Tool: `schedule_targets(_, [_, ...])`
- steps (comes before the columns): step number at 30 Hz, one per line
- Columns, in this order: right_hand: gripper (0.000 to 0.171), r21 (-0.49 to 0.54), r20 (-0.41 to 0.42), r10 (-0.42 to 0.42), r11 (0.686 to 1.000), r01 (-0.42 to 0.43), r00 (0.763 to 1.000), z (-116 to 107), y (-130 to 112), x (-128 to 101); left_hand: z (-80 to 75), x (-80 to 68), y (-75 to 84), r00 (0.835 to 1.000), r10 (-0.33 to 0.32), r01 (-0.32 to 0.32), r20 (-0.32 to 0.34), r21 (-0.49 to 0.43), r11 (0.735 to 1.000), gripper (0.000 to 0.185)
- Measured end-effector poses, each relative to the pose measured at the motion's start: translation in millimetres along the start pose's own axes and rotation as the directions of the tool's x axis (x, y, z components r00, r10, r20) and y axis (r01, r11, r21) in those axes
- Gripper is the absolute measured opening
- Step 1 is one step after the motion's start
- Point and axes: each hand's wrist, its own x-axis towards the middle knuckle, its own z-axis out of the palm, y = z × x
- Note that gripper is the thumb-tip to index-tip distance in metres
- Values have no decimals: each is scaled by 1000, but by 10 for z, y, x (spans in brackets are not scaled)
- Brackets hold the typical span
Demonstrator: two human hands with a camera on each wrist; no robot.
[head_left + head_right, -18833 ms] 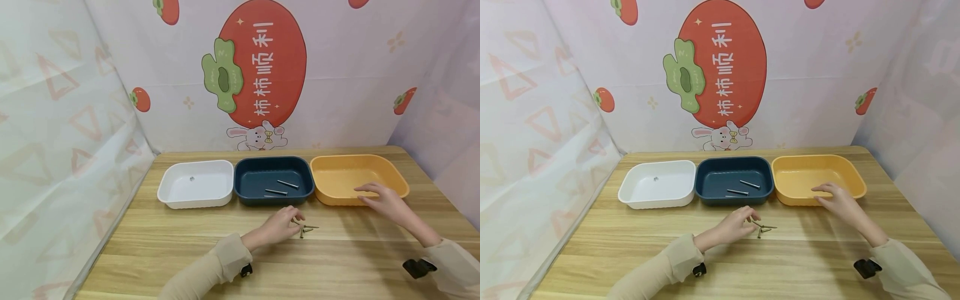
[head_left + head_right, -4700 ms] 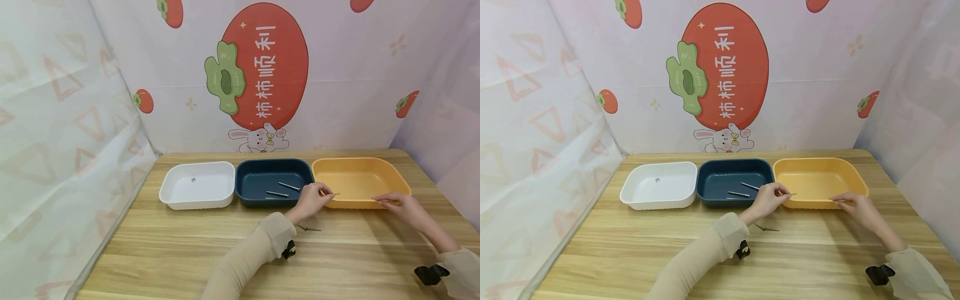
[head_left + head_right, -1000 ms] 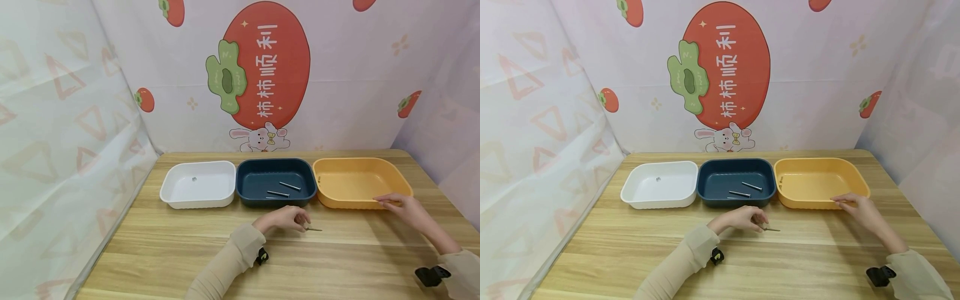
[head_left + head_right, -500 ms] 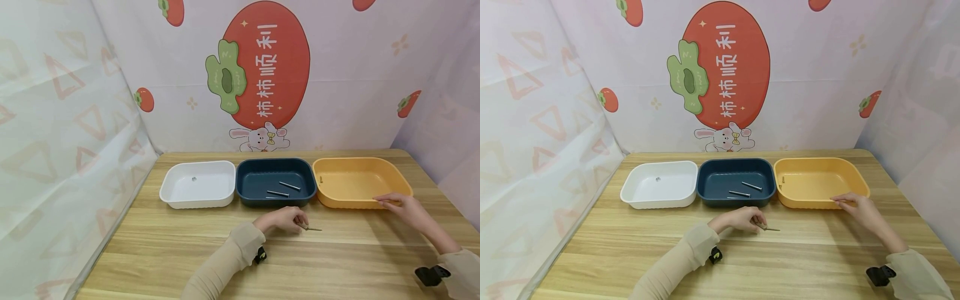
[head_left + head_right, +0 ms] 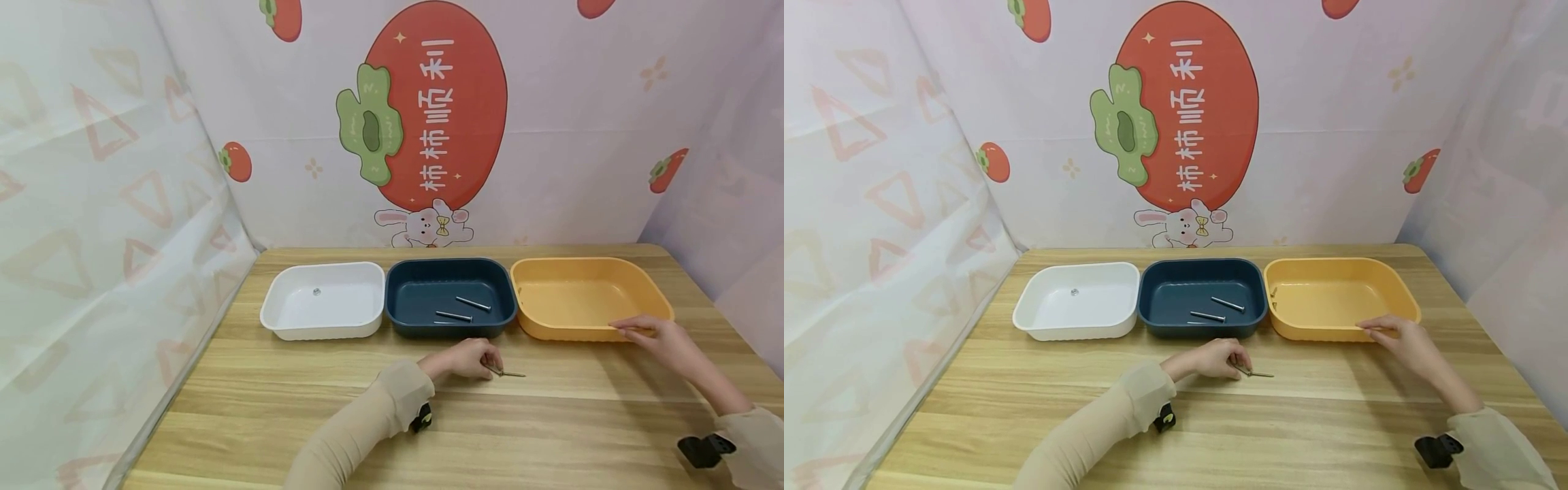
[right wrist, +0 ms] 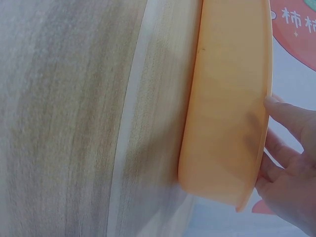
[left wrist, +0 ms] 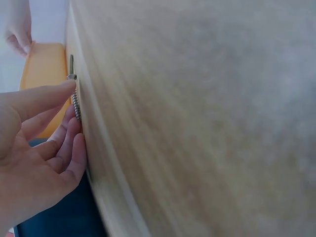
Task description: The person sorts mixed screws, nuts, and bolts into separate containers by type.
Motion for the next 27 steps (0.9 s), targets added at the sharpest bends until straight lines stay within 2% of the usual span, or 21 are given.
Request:
schedule_targets(8, [14, 12, 1, 13, 1000, -13, 1000, 1, 12, -7, 26, 5, -8, 1000, -7, 7, -28, -8, 1000, 14])
schedule_targets(16, [14, 15, 0, 11, 1000, -11, 1000, 2, 23, -10, 26, 9, -8, 1000, -22, 21, -7, -29, 999, 10])
schedule_targets(27, [14, 18, -5, 10, 1000, -10, 1000, 8, 39, -9, 31, 14, -21, 1000, -6, 6, -6, 7, 1000, 9])
